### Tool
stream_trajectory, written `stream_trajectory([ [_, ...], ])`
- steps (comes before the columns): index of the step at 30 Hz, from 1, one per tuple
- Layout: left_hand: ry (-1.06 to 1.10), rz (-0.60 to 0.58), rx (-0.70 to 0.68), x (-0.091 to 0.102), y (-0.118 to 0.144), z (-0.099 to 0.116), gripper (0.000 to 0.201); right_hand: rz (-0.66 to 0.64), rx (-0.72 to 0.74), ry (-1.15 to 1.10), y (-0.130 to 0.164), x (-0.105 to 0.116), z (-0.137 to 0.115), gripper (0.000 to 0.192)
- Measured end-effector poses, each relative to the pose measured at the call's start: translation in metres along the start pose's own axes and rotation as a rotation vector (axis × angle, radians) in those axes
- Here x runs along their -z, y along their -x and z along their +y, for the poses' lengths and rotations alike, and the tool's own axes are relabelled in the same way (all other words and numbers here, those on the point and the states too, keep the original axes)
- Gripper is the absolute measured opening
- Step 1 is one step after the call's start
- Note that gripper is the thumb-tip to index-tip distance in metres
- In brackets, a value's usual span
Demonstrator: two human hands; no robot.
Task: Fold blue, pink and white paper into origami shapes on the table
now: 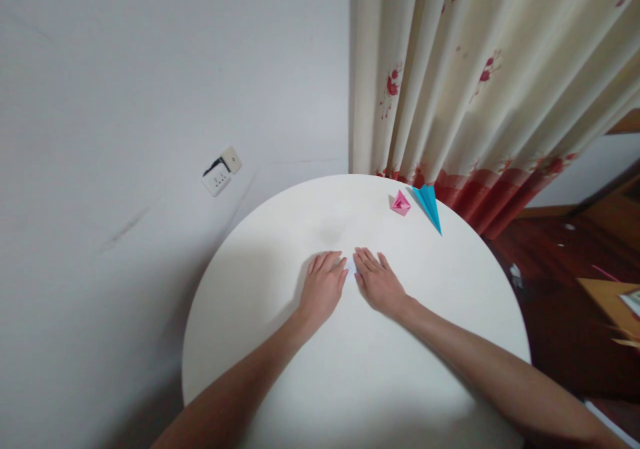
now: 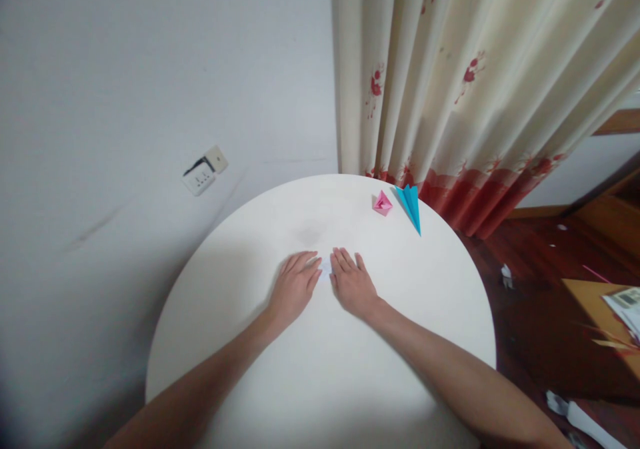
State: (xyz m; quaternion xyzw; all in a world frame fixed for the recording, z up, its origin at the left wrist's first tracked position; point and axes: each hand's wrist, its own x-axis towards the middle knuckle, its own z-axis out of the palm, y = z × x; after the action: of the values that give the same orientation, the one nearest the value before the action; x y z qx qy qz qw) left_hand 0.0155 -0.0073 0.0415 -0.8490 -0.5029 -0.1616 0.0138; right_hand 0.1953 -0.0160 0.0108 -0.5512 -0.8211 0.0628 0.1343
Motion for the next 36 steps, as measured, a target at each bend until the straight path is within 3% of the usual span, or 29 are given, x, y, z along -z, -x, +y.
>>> stream_trajectory([
  [6,0.102,-0.013,-0.005,-0.009,-0.005,-0.005,0.020,0.007,0.001,-0.061,-0.001,0.001,0.001,0.049],
  [12,0.168,-0.020,-0.045,-0.009,-0.004,-0.013,0.017,0.082,-0.006,-0.134,-0.001,0.015,0.000,0.029],
  [21,0.294,-0.043,-0.065,-0.012,-0.003,-0.015,0.009,0.020,0.021,-0.126,-0.001,0.026,0.004,0.011],
  [28,0.335,-0.020,-0.087,-0.013,-0.005,-0.014,0.010,0.002,-0.031,-0.175,-0.005,0.028,0.004,0.025],
  [36,0.376,-0.046,-0.094,-0.013,-0.007,-0.012,0.008,-0.054,-0.176,-0.111,-0.008,0.030,0.001,0.027],
])
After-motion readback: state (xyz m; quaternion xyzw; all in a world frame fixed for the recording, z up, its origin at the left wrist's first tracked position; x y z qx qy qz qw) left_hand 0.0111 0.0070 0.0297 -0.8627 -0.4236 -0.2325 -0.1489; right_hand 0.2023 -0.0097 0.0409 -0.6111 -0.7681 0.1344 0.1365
